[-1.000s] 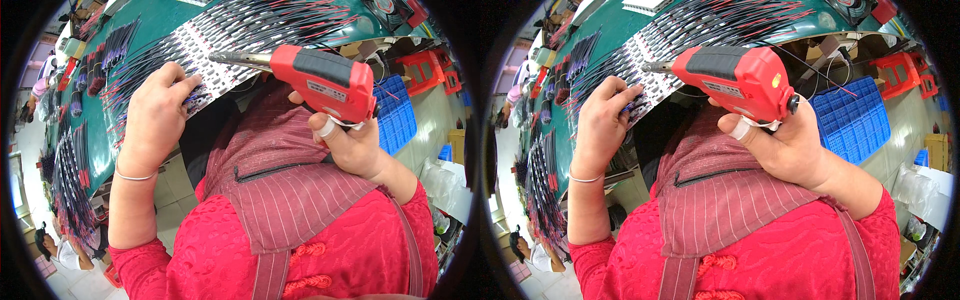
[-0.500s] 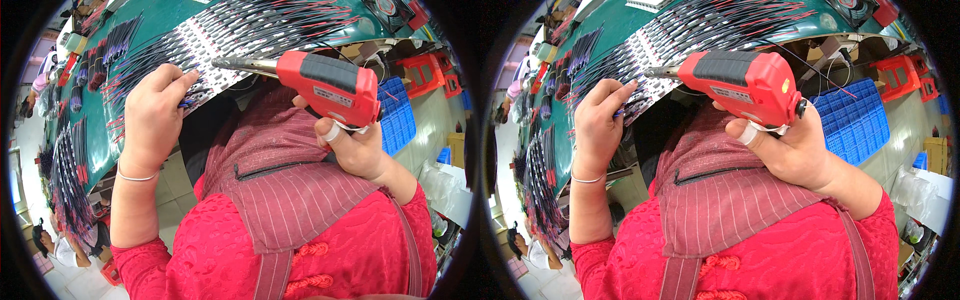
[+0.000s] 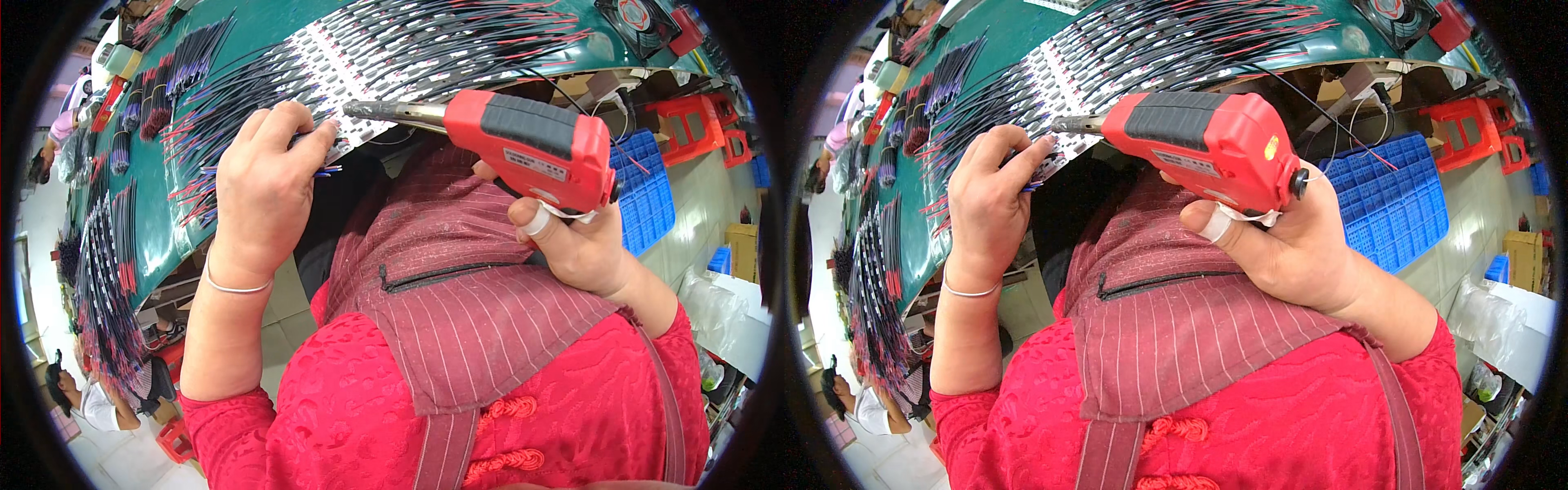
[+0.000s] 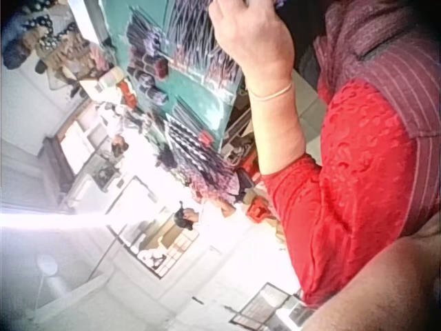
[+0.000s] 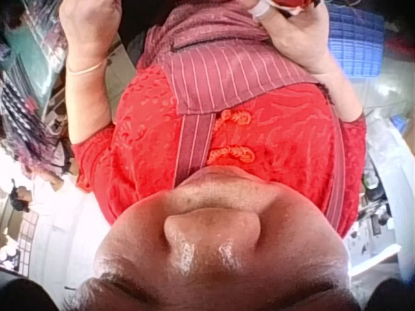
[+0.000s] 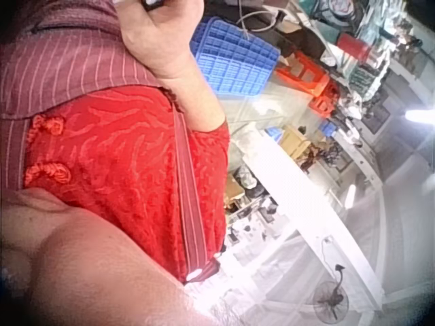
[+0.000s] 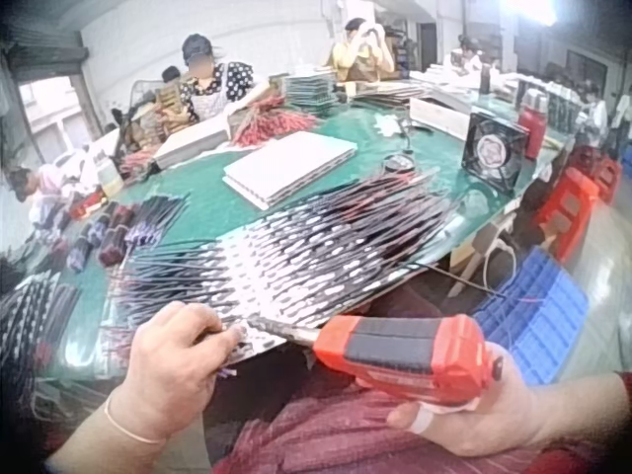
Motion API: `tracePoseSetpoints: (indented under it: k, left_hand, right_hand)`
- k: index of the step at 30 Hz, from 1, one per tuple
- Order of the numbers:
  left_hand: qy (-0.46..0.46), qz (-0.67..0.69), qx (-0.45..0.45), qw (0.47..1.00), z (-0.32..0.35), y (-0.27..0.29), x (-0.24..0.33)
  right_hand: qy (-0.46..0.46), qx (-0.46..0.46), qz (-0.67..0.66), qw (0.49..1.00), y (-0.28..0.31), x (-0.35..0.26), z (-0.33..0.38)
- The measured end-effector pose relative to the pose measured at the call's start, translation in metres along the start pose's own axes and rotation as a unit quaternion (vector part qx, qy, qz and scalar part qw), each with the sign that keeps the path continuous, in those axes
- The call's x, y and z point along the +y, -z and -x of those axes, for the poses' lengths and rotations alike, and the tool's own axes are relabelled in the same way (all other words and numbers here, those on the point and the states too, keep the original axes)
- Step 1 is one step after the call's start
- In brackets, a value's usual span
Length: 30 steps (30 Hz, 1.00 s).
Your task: The person holds a heating tool, picks up bundles of wires from the table, and aligns individual wires onto circuit board strips by hand while applying the tool.
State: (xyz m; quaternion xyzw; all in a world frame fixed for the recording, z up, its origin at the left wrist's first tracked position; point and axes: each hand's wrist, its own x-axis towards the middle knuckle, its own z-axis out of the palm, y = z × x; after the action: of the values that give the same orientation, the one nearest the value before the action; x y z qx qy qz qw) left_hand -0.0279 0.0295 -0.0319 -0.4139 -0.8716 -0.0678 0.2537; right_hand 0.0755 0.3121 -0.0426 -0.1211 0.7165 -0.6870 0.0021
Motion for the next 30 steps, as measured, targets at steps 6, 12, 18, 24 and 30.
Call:
tracePoseSetpoints:
  k: [6,12,18,24,30]
  left_hand:
    - [-0.001,0.001,0.000,1.000,-0.001,-0.002,-0.002]
    - [-0.009,0.012,-0.012,1.000,-0.006,0.001,-0.007]
    - [-0.009,0.055,-0.034,0.998,-0.005,0.003,-0.014]
    - [-0.019,0.070,-0.028,0.997,-0.003,0.001,-0.015]
    - [-0.017,0.065,-0.029,0.997,-0.002,0.001,-0.012]
  right_hand:
    - [0.017,-0.004,0.019,1.000,-0.001,0.002,-0.001]
    - [-0.005,0.013,-0.005,1.000,-0.004,0.000,-0.003]
    - [0.006,0.012,0.050,0.999,-0.003,0.004,-0.002]
    - [0.075,0.007,0.041,0.996,-0.004,0.013,-0.007]
    - [0.068,-0.009,0.048,0.996,-0.003,0.013,-0.006]
